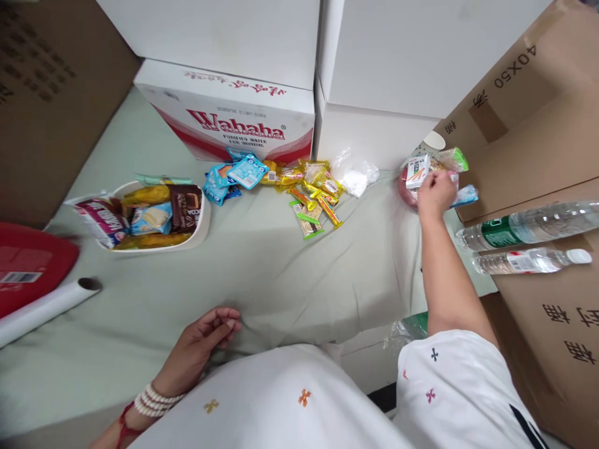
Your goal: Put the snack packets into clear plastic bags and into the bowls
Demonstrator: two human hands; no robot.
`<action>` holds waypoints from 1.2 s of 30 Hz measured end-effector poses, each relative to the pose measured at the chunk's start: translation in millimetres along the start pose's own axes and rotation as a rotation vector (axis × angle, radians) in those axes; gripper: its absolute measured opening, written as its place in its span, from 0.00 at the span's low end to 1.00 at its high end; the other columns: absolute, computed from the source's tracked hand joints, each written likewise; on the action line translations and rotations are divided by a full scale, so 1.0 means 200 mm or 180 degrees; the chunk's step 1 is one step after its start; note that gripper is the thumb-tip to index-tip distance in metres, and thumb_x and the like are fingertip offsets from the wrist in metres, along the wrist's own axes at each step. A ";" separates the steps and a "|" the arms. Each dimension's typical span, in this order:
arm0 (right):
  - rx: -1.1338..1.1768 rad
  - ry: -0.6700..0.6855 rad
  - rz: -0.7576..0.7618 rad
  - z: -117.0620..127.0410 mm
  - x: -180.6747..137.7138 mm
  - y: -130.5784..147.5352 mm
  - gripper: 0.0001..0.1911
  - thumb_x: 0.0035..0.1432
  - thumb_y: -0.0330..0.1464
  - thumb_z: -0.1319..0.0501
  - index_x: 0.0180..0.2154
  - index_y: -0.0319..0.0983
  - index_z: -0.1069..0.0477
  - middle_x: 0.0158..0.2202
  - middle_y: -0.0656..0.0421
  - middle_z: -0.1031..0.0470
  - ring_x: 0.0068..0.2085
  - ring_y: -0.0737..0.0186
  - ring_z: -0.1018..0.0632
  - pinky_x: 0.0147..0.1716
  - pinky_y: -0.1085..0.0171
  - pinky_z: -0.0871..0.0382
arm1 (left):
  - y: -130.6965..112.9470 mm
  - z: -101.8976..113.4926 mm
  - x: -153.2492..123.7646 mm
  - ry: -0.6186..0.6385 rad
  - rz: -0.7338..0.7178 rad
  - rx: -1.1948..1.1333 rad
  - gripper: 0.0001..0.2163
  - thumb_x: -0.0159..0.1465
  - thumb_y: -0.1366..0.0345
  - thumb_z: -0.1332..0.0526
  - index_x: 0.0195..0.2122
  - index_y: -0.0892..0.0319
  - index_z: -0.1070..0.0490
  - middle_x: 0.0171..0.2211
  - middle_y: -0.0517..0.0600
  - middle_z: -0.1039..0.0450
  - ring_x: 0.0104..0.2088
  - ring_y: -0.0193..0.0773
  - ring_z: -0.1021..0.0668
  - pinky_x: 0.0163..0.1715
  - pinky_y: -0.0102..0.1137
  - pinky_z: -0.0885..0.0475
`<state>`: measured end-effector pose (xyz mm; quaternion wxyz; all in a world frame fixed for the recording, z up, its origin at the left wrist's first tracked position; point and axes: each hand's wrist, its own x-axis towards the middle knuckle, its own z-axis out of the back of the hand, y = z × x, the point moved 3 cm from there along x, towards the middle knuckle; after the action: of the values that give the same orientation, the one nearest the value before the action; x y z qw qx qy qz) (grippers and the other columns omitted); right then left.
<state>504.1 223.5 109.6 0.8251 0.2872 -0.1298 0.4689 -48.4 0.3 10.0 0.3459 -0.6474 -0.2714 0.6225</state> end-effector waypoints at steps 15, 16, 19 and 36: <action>0.0093 0.1411 0.0237 -0.50 -0.34 0.35 0.05 0.57 0.31 0.41 0.32 0.39 0.26 0.34 0.54 0.21 0.39 0.54 0.24 0.45 0.59 0.31 | 0.06 0.12 -0.10 -0.0419 -0.0122 -0.0337 0.20 0.52 0.49 0.28 0.37 0.58 0.24 0.29 0.49 0.23 0.29 0.35 0.27 0.29 0.29 0.32; 0.0093 0.1351 0.0203 -0.48 -0.36 0.33 0.06 0.58 0.31 0.42 0.33 0.38 0.26 0.34 0.53 0.21 0.39 0.53 0.24 0.45 0.58 0.31 | 0.07 0.13 -0.09 -0.0443 -0.0109 -0.0373 0.20 0.52 0.49 0.28 0.37 0.59 0.24 0.29 0.49 0.23 0.28 0.35 0.27 0.29 0.28 0.33; 0.0118 0.1201 0.0100 -0.44 -0.38 0.29 0.09 0.60 0.33 0.44 0.36 0.38 0.27 0.36 0.52 0.21 0.39 0.53 0.24 0.46 0.57 0.31 | 0.05 0.14 -0.08 -0.0436 -0.0072 -0.0418 0.20 0.50 0.50 0.28 0.36 0.59 0.25 0.28 0.48 0.24 0.27 0.34 0.28 0.28 0.28 0.34; 0.1636 0.0889 -0.0607 -0.20 -0.58 0.42 0.11 0.59 0.40 0.43 0.31 0.39 0.31 0.26 0.60 0.30 0.30 0.63 0.28 0.30 0.65 0.32 | 0.09 0.23 -0.18 -0.0383 -0.0356 -0.0319 0.18 0.58 0.49 0.30 0.41 0.58 0.23 0.33 0.50 0.23 0.33 0.37 0.25 0.33 0.30 0.30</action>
<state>369.8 199.7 51.7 0.7756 0.4302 0.1353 0.4417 -97.9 -33.8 18.4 0.3304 -0.6092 -0.3583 0.6256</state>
